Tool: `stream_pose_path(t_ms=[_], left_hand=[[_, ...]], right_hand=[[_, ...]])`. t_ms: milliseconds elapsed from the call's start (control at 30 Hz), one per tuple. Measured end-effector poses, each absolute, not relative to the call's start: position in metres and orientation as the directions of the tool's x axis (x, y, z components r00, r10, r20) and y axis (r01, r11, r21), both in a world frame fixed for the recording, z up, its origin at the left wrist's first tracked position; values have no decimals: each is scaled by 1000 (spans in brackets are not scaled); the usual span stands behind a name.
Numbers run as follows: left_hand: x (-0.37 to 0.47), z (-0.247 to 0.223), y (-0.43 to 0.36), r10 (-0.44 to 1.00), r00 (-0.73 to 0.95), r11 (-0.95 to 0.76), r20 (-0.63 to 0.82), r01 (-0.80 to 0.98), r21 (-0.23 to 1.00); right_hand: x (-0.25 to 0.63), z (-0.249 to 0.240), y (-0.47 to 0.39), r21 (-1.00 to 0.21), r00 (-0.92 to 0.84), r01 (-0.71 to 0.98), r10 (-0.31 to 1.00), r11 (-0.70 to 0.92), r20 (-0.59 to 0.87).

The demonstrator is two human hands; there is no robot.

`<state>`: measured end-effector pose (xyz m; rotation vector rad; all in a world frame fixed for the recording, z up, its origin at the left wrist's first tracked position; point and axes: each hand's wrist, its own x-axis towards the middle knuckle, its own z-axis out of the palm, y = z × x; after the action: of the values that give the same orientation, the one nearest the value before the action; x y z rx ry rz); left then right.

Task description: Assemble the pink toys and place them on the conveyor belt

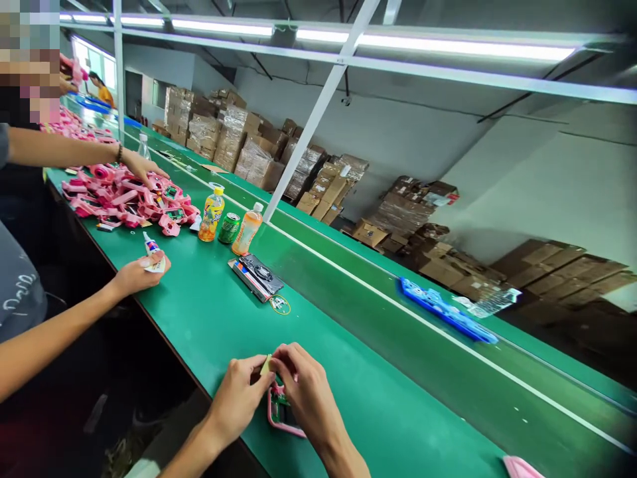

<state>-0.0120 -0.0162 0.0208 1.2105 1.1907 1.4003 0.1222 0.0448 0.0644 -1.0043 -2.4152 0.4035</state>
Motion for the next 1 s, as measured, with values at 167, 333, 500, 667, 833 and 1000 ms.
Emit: stream_pose_path(t_ms=[167, 333, 500, 667, 833, 1000], left_hand=[[-11, 24, -17, 989, -108, -103, 101, -15, 995], [-10, 22, -12, 992, -82, -89, 91, 30, 996], [-11, 20, -15, 986, -109, -115, 129, 132, 985], [-11, 22, -20, 985, -123, -104, 122, 142, 984], [-11, 19, -11, 986, -127, -106, 111, 49, 993], [-17, 7, -2, 992, -104, -92, 75, -179, 979]], right_hand=[[127, 54, 47, -291, -687, 565, 636, 772, 353], [133, 41, 42, -163, -690, 558, 564, 814, 453], [131, 50, 39, -395, -613, 566, 690, 723, 385], [126, 56, 40, -332, -664, 555, 646, 763, 376], [133, 37, 39, -272, -686, 444, 519, 854, 510], [140, 34, 29, -446, -675, 485, 646, 752, 357]])
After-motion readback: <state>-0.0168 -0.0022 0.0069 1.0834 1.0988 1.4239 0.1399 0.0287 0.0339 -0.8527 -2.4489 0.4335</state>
